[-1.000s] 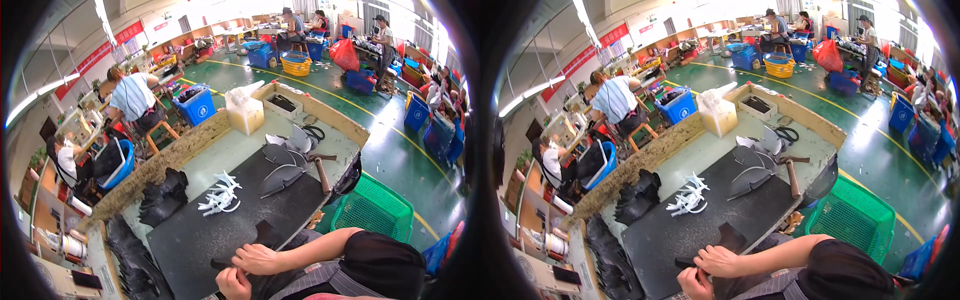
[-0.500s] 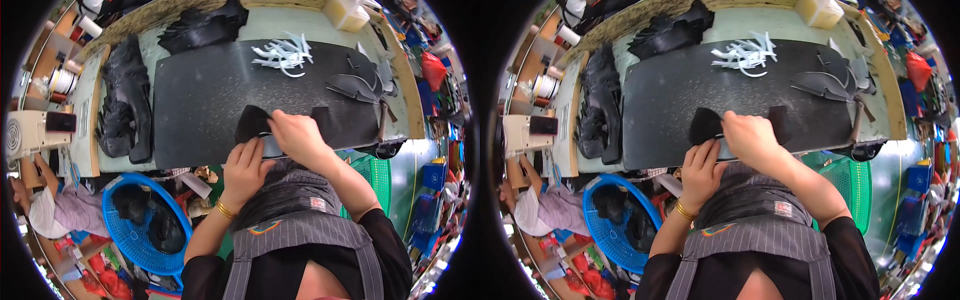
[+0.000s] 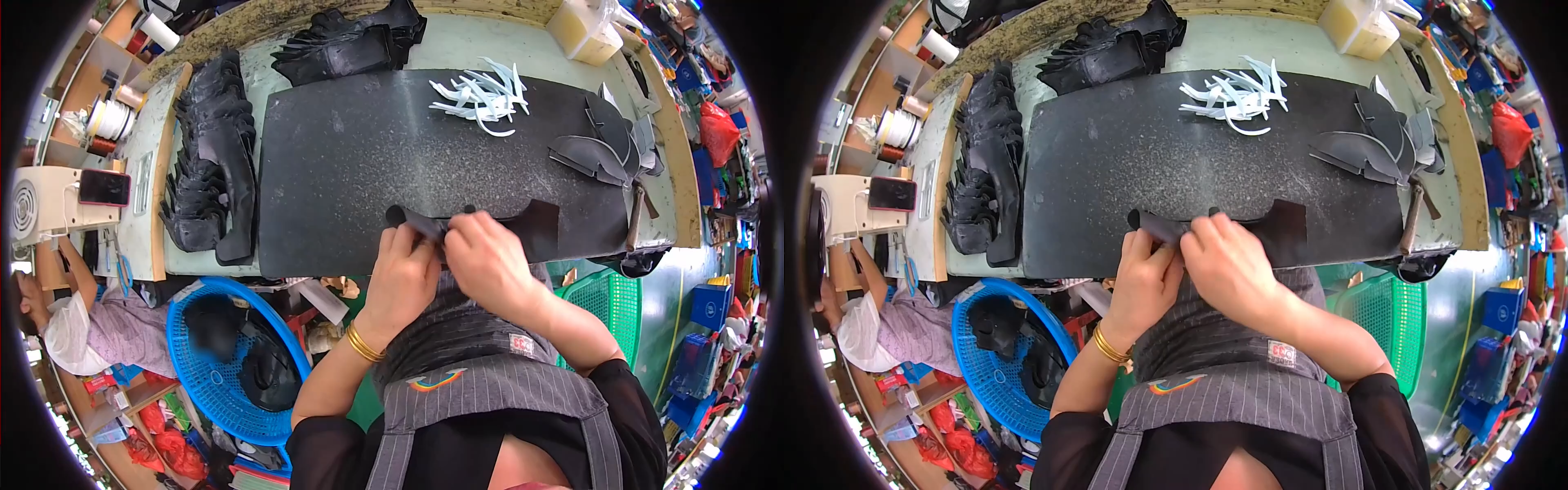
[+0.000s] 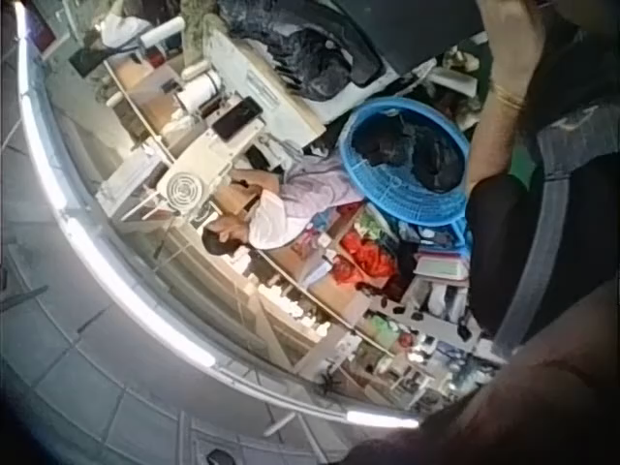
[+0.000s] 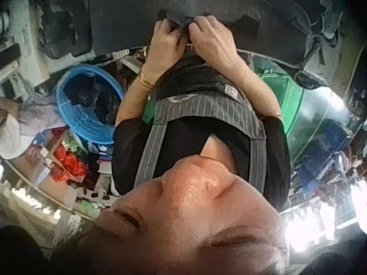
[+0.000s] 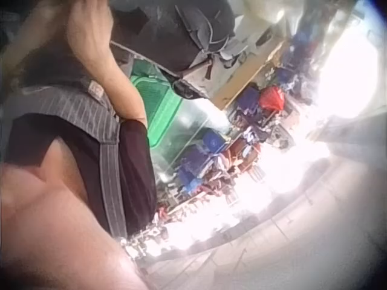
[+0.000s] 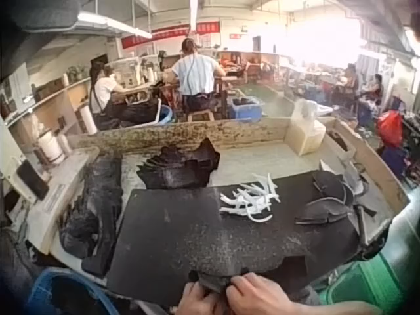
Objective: The person is preparing shoe upper components by folding and pressing edges and applying reinforcement strips at a workbench.
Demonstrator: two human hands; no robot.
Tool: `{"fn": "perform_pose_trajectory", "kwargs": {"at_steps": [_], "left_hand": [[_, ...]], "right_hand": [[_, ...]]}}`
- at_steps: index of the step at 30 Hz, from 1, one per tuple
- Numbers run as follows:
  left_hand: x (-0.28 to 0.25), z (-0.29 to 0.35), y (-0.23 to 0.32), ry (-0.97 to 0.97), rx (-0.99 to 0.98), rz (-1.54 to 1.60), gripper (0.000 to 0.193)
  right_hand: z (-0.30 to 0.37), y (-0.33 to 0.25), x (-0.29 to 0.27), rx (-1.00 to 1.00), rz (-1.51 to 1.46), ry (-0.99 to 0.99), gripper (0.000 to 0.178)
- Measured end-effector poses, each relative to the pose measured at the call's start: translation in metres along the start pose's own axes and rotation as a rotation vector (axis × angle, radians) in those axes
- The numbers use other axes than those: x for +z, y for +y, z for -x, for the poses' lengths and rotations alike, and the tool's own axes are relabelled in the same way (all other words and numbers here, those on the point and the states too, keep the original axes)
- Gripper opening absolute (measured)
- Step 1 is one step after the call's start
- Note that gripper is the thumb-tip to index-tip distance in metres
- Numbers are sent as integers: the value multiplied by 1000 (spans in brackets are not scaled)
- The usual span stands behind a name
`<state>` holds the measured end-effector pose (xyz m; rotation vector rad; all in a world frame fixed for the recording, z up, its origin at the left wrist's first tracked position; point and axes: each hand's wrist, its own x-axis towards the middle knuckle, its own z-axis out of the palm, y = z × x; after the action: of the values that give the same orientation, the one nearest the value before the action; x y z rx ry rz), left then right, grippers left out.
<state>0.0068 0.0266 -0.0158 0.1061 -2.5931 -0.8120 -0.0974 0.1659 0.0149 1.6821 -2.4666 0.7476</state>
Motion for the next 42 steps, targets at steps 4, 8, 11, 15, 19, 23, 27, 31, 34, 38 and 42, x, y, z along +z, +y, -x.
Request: {"fn": "perform_pose_trajectory", "kwargs": {"at_steps": [4,8,11,15,19,23,27,31,34,38,42], "left_hand": [[-29,-14,-8,-197,-592,498,19],[-54,-59,-6,-280,-1042,1168,47],[-40,-56,-19,-340,-1042,943,31],[-49,-59,-13,-485,-851,950,15],[-47,-83,-26,-548,-1050,747,27],[-42,-96,-29,-645,-918,470,29],[-36,-89,-28,-639,-902,435,21],[-34,-86,-22,-491,-886,475,17],[-33,-75,-19,-425,-890,450,15],[-30,-60,-16,-304,-476,138,19],[-28,-49,-20,-209,-327,76,19]], "right_hand": [[9,-8,16,-237,405,-14,18],[8,-1,14,-305,485,8,20],[9,2,16,-322,479,14,20],[11,1,17,-358,512,32,21],[11,2,13,-383,555,-24,18],[11,1,15,-382,534,-21,18],[6,3,15,-409,522,-32,17],[5,6,12,-408,492,-9,16],[7,8,15,-415,514,-1,13],[8,6,10,-320,388,-69,20],[4,6,14,-297,381,-46,42]]}}
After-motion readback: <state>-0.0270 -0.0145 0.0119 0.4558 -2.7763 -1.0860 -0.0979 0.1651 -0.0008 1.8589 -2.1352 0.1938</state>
